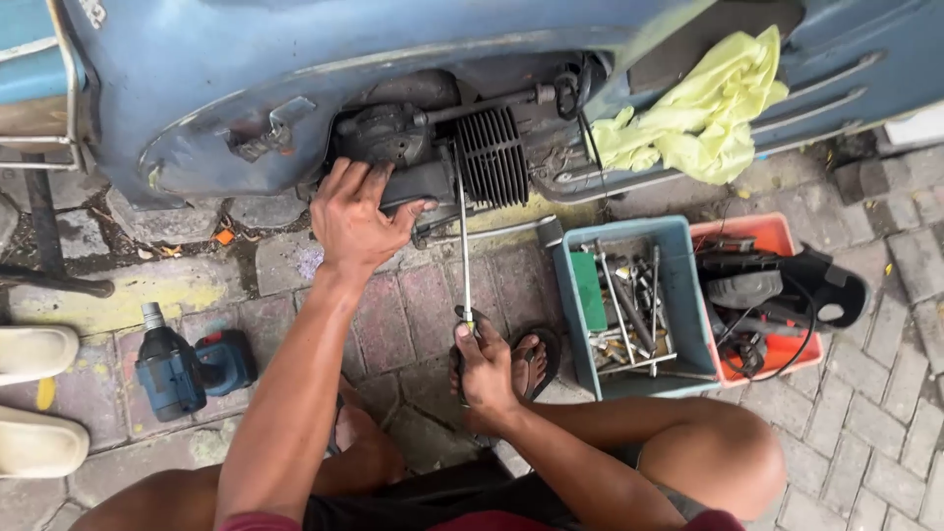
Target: A person is performing maintenance on a vintage scooter engine, using a screwdriver to adjust or remove components while sitting on the ground.
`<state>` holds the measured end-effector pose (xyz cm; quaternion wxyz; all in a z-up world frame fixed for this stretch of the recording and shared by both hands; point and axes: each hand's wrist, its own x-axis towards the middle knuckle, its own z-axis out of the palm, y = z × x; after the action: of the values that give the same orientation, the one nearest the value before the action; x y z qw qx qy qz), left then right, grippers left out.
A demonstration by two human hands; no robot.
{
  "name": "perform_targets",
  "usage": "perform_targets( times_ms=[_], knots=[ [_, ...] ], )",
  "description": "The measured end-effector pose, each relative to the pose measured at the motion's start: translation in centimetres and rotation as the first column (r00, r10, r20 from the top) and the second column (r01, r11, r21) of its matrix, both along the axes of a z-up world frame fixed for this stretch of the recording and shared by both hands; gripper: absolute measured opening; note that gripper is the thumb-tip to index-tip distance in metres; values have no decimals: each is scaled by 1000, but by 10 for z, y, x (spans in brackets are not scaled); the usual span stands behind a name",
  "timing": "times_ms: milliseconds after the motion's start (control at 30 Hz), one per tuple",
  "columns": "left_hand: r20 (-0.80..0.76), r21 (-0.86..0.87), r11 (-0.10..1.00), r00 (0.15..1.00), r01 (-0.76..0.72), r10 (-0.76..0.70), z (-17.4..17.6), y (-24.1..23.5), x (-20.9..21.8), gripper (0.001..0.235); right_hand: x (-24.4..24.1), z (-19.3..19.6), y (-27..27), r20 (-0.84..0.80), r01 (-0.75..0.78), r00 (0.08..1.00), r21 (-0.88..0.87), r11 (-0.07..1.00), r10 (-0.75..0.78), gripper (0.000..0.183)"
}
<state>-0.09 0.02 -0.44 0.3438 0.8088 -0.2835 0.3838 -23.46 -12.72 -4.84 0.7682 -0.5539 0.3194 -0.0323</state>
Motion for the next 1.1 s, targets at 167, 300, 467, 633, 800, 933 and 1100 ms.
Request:
perform_targets(
  times_ms=[167,300,467,633,800,933,1100],
  knots=[
    [-6,22,995,996,93,-93,7,8,3,55,1,-4,-60,-201,-165,965,26,986,167,29],
    [-6,37,993,994,110,-110,15,7,-3,53,9,-31,-80,-259,-301,919,22,953,296,56],
    [-13,7,996,996,86,-86,21,8,-10,58,19,26,-32,-389,-154,918,-178,972,74,39],
    [-16,-17,996,996,88,-88,19,6,-6,57,32,65,-39,-265,-169,953,-66,983,147,27],
    [3,-13,993,993,116,-116,8,4,3,55,30,35,-55,-187,-240,959,-140,961,213,32],
    [7,-16,996,996,89,-89,12,5,0,59,24,14,-47,-263,-203,954,-215,955,144,31],
    [-6,12,999,999,38,-38,10,4,-3,59,16,-14,-50,-354,-222,925,-214,951,136,29]
  ],
)
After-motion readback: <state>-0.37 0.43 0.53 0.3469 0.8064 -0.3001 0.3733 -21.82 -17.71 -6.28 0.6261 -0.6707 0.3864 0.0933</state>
